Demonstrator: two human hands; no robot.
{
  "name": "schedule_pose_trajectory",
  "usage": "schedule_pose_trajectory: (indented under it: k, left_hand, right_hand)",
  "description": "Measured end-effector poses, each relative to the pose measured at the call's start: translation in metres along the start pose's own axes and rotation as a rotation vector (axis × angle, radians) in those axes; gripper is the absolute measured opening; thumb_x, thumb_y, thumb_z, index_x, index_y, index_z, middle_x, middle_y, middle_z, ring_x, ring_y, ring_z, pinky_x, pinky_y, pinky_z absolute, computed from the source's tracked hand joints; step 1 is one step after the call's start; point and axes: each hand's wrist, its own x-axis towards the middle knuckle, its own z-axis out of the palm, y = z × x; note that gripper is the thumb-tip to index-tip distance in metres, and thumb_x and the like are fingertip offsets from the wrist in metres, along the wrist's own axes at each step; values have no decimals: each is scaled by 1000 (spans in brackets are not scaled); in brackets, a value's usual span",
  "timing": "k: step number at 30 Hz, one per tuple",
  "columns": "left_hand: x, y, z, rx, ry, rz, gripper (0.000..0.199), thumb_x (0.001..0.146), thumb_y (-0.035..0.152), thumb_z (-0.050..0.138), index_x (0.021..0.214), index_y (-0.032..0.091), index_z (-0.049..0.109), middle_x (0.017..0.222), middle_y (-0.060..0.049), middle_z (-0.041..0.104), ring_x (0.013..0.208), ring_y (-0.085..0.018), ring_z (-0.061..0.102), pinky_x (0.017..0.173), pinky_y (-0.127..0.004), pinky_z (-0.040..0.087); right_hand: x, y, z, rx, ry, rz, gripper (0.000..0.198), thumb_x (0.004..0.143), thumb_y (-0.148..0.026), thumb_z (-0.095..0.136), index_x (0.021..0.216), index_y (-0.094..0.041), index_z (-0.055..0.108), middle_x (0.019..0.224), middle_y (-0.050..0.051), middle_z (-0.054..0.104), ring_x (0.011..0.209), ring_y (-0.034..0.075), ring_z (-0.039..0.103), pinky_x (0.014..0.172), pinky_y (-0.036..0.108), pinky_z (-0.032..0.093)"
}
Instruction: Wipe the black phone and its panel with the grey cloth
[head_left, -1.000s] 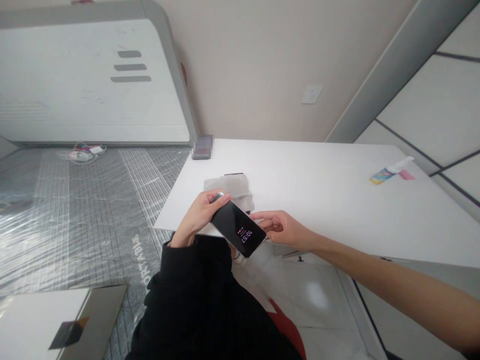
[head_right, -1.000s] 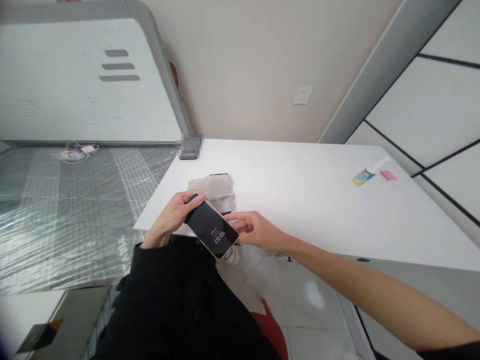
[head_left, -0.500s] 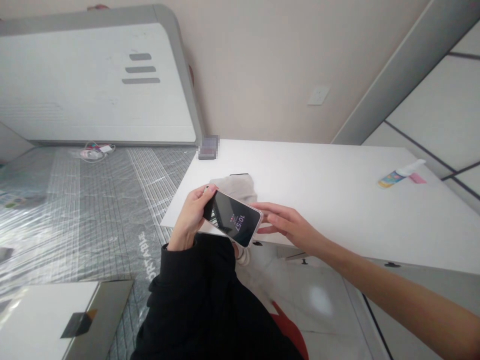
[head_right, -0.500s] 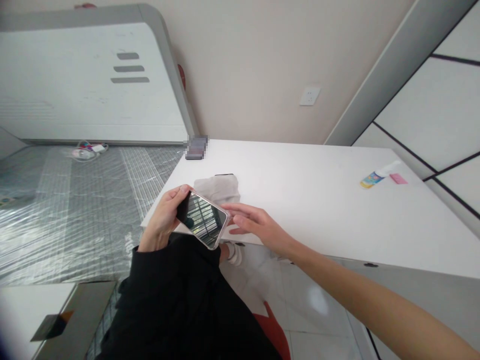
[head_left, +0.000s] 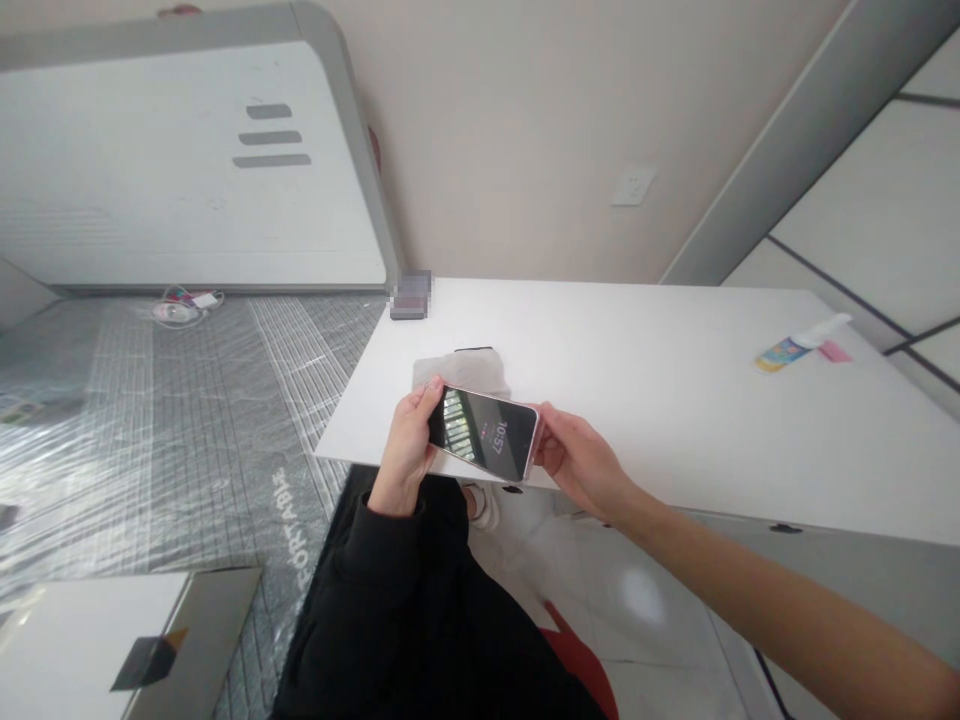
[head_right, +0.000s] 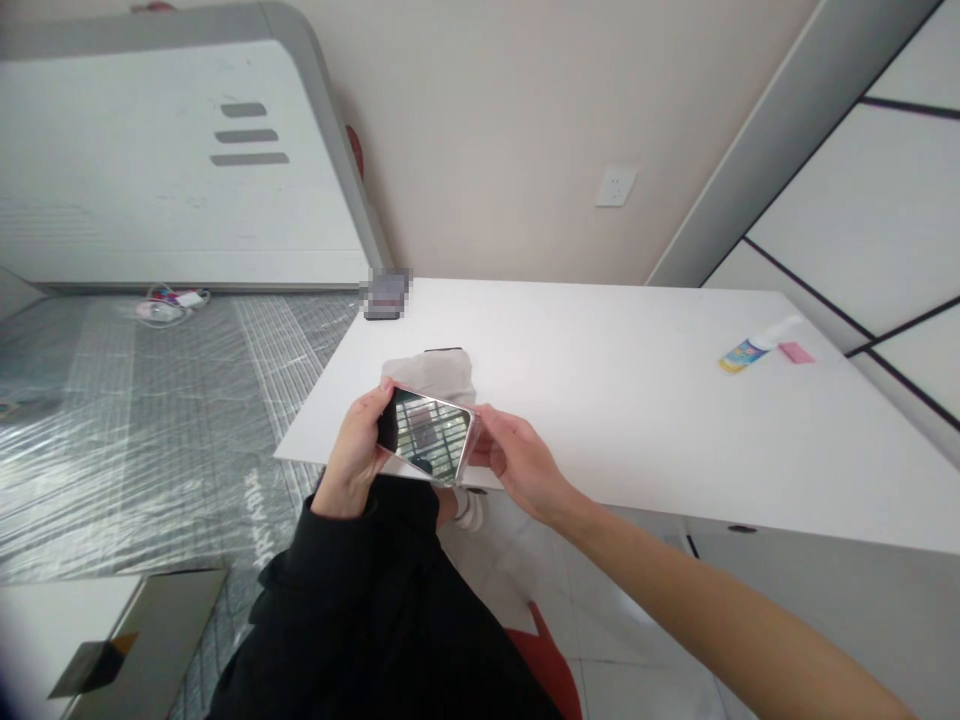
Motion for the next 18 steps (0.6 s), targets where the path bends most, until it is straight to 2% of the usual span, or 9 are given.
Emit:
schedule_pose_trajectory:
  k: [2, 6, 8, 11, 18]
  left_hand:
    - [3, -1, -1, 28, 39, 51, 53, 75, 72, 73, 79, 20, 65, 72, -2, 67, 66, -18, 61, 66, -32, 51]
    - [6, 3, -7, 158, 102, 179, 49, 82, 69, 69, 79, 20, 66, 75, -1, 68, 70, -16, 59, 70, -29, 49]
    - [5, 3, -9, 214, 118, 199, 48, 85, 67, 67, 78, 20, 66, 72, 0, 65, 68, -15, 56, 68, -28, 46]
    - [3, 1, -10, 278, 131, 219, 49, 89, 68, 63, 78, 20, 65, 71, 0, 64, 68, -16, 55, 67, -28, 45]
    - [0, 5, -11, 355, 126, 285, 46, 94, 64, 59, 80, 20, 65, 73, -1, 65, 73, -18, 56, 70, -29, 45]
  right_hand:
    - [-1, -4, -4, -7, -72, 43, 47, 81, -64, 83, 105, -23, 79, 107, 7, 82, 92, 22, 78, 84, 37, 66]
    - [-6, -9, -9, -155, -258, 82, 51, 87, -45, 85, 133, -27, 70, 133, 10, 76, 118, 26, 76, 100, 40, 62]
    - [-7, -8, -10, -208, -279, 64, 51, 90, -40, 83, 136, -26, 68, 132, 10, 76, 121, 26, 76, 103, 39, 61]
    - [-6, -6, -12, -226, -297, 22, 51, 90, -41, 82, 137, -25, 69, 129, 10, 78, 121, 25, 76, 106, 38, 60]
    - [-6, -8, -14, -261, -329, -9, 49, 93, -45, 78, 136, -22, 68, 132, 13, 76, 124, 29, 75, 110, 47, 58]
